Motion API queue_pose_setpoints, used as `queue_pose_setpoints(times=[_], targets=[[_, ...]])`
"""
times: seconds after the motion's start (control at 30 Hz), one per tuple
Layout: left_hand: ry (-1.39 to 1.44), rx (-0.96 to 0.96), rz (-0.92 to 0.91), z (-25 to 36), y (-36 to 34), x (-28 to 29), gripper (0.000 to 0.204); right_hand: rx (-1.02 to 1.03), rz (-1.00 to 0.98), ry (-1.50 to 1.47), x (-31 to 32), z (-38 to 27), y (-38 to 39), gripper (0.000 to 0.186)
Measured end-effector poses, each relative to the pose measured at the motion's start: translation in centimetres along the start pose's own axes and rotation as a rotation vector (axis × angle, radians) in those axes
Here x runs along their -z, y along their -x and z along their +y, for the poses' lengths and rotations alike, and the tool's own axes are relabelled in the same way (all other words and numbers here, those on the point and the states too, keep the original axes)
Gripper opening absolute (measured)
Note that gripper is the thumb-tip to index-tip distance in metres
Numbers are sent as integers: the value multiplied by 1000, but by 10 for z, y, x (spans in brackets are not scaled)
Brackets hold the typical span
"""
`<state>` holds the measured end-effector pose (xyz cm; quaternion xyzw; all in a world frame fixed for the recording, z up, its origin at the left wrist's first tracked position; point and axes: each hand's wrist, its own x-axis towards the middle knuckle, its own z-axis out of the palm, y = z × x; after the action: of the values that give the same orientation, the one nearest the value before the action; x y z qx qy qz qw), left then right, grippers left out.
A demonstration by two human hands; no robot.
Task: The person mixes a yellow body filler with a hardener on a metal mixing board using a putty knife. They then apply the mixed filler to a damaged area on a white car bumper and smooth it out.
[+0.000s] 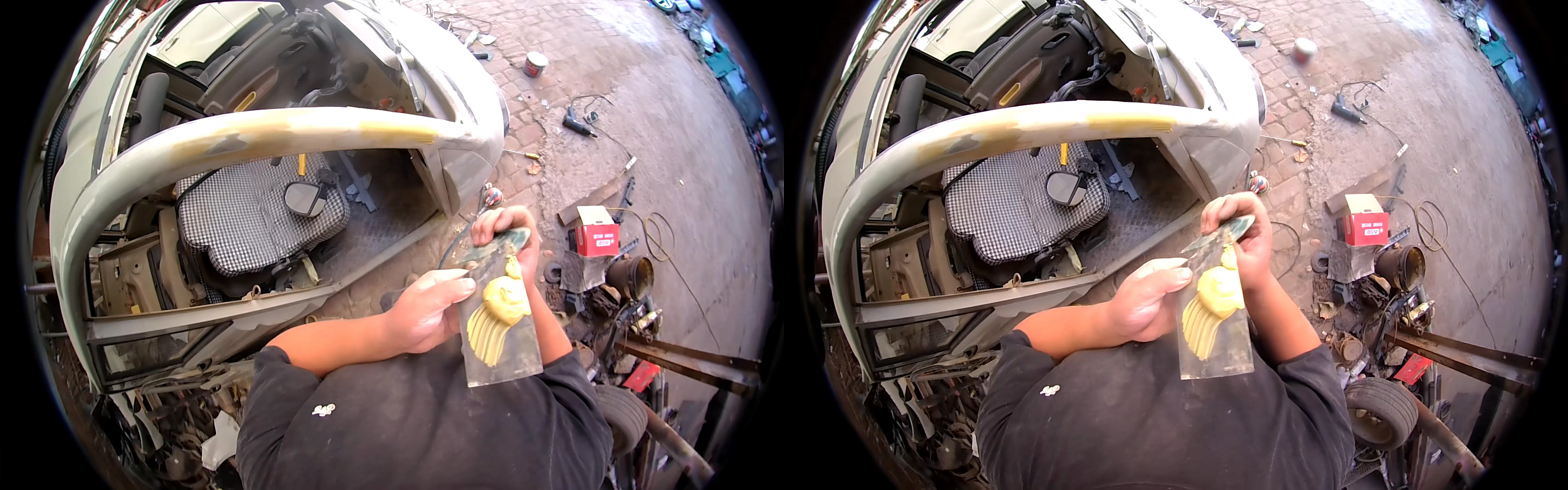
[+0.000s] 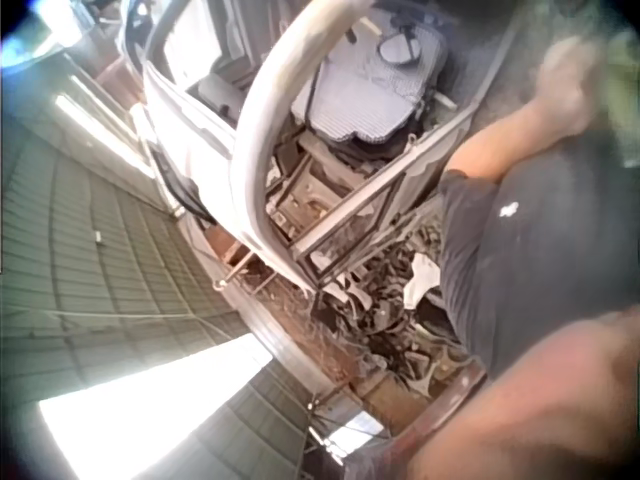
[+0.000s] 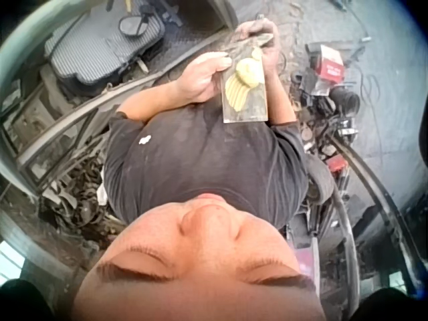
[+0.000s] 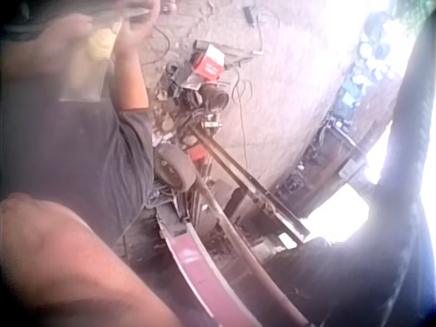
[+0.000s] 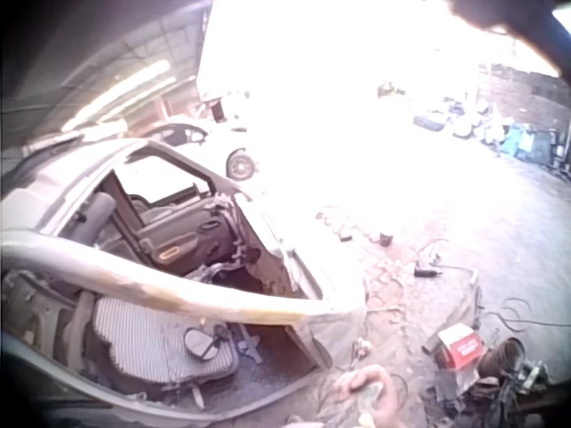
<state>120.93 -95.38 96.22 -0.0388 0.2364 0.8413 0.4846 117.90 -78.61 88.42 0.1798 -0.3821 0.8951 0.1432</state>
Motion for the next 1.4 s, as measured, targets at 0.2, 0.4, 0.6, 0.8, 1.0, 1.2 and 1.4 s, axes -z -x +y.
queue_pose_setpoints(times=[0.2, 0.4, 0.6, 0.8, 1.0, 1.2, 1.4], targets=[[-35, -109, 105, 18, 29, 7, 38, -113, 341, -126, -2, -40, -13, 59], [-67, -190, 179, 19, 33, 9, 34, -147, 284, -32, 15, -45, -9, 75], [-51, -218, -6, 23, 36, 17, 39, -358, 447, 374, 77, -30, 22, 52], [-55, -252, 29, 24, 43, 20, 39, -1010, 143, 1618, 200, -3, 156, 42], [-58, -267, 79, 26, 38, 22, 38, -1271, 67, 1433, 237, 39, 357, 34], [-104, -248, 140, 23, 33, 16, 35, -1258, 988, 865, 242, 93, 395, 26], [-95, -197, 159, 27, 24, 19, 34, -1221, 833, 959, 207, 61, 348, 23]])
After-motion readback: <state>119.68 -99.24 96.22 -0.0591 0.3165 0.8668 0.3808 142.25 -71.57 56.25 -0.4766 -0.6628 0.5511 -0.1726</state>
